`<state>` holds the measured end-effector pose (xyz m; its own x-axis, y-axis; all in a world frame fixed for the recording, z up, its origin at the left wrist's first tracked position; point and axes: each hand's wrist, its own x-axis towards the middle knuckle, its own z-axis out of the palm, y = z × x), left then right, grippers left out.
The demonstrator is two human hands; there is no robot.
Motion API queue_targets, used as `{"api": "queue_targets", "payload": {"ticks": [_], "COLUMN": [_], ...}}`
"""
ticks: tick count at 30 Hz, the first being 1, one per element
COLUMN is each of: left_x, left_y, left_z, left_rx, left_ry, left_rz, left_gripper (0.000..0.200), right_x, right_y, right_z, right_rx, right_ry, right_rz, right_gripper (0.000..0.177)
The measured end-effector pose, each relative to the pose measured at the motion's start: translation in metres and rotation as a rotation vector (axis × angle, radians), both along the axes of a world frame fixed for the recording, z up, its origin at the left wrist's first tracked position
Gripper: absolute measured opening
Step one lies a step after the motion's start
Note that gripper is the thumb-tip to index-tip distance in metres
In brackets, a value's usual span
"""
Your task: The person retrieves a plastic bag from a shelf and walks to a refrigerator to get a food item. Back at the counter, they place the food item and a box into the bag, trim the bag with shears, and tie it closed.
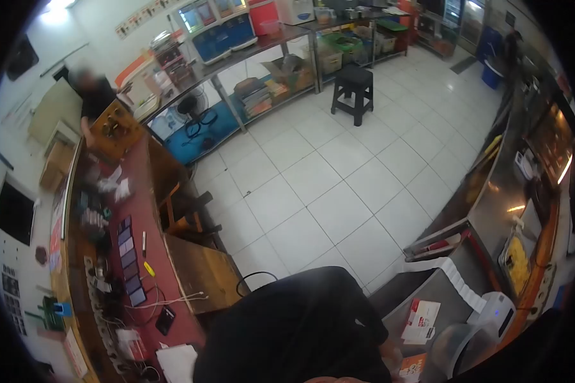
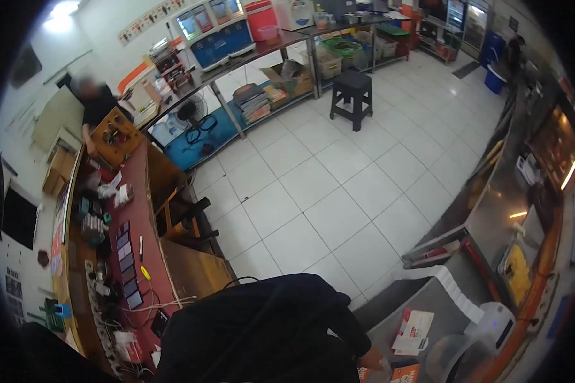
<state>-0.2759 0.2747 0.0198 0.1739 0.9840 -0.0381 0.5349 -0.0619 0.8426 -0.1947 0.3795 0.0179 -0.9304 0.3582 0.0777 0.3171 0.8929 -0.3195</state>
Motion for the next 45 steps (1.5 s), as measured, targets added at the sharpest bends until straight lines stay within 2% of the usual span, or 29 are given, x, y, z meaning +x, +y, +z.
{"api": "queue_targets", "payload": {"ticks": [4,11,15,18,19,22,23,24,25,26,27,28,29,31,33,34,36,37,39,41,42,45], "left_x": [0.006,0.004,0.005,0.013,0.013,-0.003,-0.009,-0.012,-0.015,-0.025,-0.029,-0.03,-0.028,-0.027,-0.029,-0.032,-0.044,-0.041,-0.031,-0.011,-0.003,0.008], "left_y": [0.005,0.01,0.011,0.001,0.003,-0.004,-0.005,-0.005,-0.002,0.001,0.003,0.007,0.012,0.017,0.022,0.02,0.023,0.021,0.012,0.005,0.005,0.015], "left_z": [-0.002,-0.011,-0.016,-0.022,-0.027,-0.01,-0.003,-0.003,-0.002,0.037,0.04,0.04,0.038,0.037,0.047,0.066,0.107,0.094,0.065,0.062,0.067,0.083], "left_rx": [0.014,0.001,0.0,0.01,-0.047,-0.082,-0.102,-0.143,-0.114,-0.303,-0.286,-0.27,-0.249,-0.184,-0.088,-0.143,-0.261,-0.249,-0.228,-0.366,-0.431,-0.538], "left_ry": [0.044,0.08,0.091,0.108,-0.057,-0.246,-0.342,-0.179,-0.347,-0.278,-0.318,-0.357,-0.345,-0.318,-0.291,-0.236,-0.131,-0.182,-0.292,-0.145,-0.065,-0.151], "left_rz": [0.006,0.008,-0.03,-0.089,-0.089,-0.118,-0.123,-0.168,-0.218,-0.233,-0.272,-0.296,-0.311,-0.327,-0.332,-0.363,-0.416,-0.42,-0.415,-0.487,-0.52,-0.413], "left_gripper": [0.062,0.068,0.071,0.073,0.085,0.094,0.097,0.111,0.111,0.111,0.112,0.114,0.115,0.119,0.124,0.125,0.129,0.13,0.133,0.13,0.129,0.123], "right_x": [-0.01,0.007,0.045,0.102,0.118,0.147,0.141,0.165,0.179,0.164,0.167,0.178,0.179,0.161,0.14,0.136,0.141,0.143,0.144,0.135,0.128,0.122], "right_y": [0.031,0.087,0.123,0.141,0.141,0.132,0.115,0.115,0.107,0.086,0.07,0.055,0.033,-0.008,-0.043,-0.06,-0.067,-0.07,-0.078,-0.087,-0.084,-0.08], "right_z": [-0.018,-0.039,-0.038,-0.025,-0.016,0.02,0.053,0.053,0.063,0.114,0.133,0.131,0.148,0.155,0.131,0.118,0.092,0.079,0.061,0.041,0.037,0.063], "right_rx": [0.042,0.091,0.101,0.086,0.076,0.033,-0.044,-0.064,-0.047,-0.197,-0.473,-0.514,-0.696,-0.959,-0.706,-0.377,-0.528,-0.604,-0.425,-0.271,-0.174,-0.002], "right_ry": [-0.208,-0.356,-0.389,-0.4,-0.391,-0.305,-0.158,-0.2,0.031,0.124,0.298,0.375,0.291,0.163,0.163,0.208,0.283,0.322,-0.023,-0.407,-0.495,-0.458], "right_rz": [-0.027,-0.15,-0.245,-0.353,-0.386,-0.52,-0.584,-0.684,-0.61,-0.636,-0.7,-0.709,-0.743,-0.657,-0.459,-0.367,-0.526,-0.602,-0.741,-0.827,-0.837,-0.794], "right_gripper": [0.065,0.075,0.081,0.086,0.087,0.092,0.094,0.1,0.109,0.115,0.115,0.112,0.111,0.108,0.103,0.099,0.096,0.094,0.095,0.093,0.094,0.077]}}
